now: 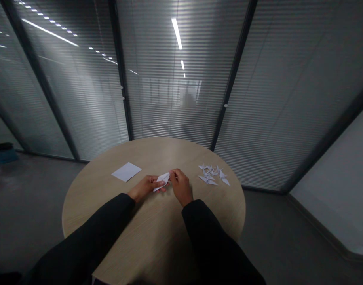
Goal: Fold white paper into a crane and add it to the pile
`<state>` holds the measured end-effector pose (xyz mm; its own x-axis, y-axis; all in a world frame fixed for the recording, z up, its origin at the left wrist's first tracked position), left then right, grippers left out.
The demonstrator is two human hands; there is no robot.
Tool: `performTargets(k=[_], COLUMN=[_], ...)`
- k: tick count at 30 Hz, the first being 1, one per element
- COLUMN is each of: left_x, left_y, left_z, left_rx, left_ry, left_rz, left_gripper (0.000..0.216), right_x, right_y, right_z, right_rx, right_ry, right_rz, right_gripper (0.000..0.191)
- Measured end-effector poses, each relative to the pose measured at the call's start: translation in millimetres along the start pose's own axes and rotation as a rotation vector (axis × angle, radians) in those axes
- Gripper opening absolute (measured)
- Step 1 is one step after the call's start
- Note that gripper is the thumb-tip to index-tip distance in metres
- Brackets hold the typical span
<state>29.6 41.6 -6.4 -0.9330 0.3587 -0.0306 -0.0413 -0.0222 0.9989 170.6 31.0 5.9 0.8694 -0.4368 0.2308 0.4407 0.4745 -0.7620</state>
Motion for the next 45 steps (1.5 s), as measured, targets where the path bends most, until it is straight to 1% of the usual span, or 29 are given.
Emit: performTargets(k=[5,9,14,20,24,28,30,33,37,39,40,42,45], left_x=[-4,-8,-10,-12,-12,-10,-10,-9,-6,-5,-4,-5,-6], left_y=[2,4,4,-1,-5,-6,-6,-5,-7,-8,-8,-9,-9], left_z=[-3,-5,-6,-5,-4,-5,-6,-6,-5,-4,-3,-3,-3], left_rx=[0.029,0.021,0.026,0.061,0.064,0.090,0.104,0.107,0.081,0.055,0.045,0.038,0.052], left_ry=[-0.023,-0.048,-0.055,-0.008,0.033,0.087,0.087,0.080,0.117,0.135,0.137,0.133,0.121], left_rz=[-0.017,-0.043,-0.067,-0.102,-0.118,-0.160,-0.181,-0.206,-0.214,-0.190,-0.174,-0.154,-0.164], left_gripper=[0.049,0.050,0.049,0.052,0.055,0.055,0.054,0.054,0.050,0.049,0.049,0.049,0.050], right_x=[1,-1,-4,-10,-12,-12,-11,-11,-15,-20,-21,-22,-19], right_y=[-1,-3,1,7,4,1,1,2,0,-2,-2,-1,2], right_z=[-1,-2,-4,-3,-3,-4,-4,-4,-6,-8,-9,-10,-10], right_rx=[0.045,0.088,0.100,0.096,0.126,0.122,0.095,-0.002,-0.187,-0.287,-0.330,-0.384,-0.412], right_ry=[0.042,0.066,0.095,0.049,0.010,0.011,0.013,-0.024,-0.168,-0.251,-0.271,-0.268,-0.214], right_rz=[-0.118,-0.177,-0.225,-0.195,-0.164,-0.147,-0.128,-0.044,0.230,0.347,0.382,0.416,0.420], right_gripper=[0.026,0.026,0.025,0.023,0.023,0.022,0.023,0.026,0.033,0.030,0.029,0.028,0.027])
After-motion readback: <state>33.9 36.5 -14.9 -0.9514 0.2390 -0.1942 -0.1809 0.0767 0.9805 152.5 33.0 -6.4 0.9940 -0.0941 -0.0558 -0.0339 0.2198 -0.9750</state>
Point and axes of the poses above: each hand's wrist, its own z-axis towards the middle knuckle, its own x-axis out of the back of the hand, y = z × x, the point moved 5 cm from there along z, towards the middle knuckle, and after that the axes turned 10 degrees about y, right-handed, at the moved point
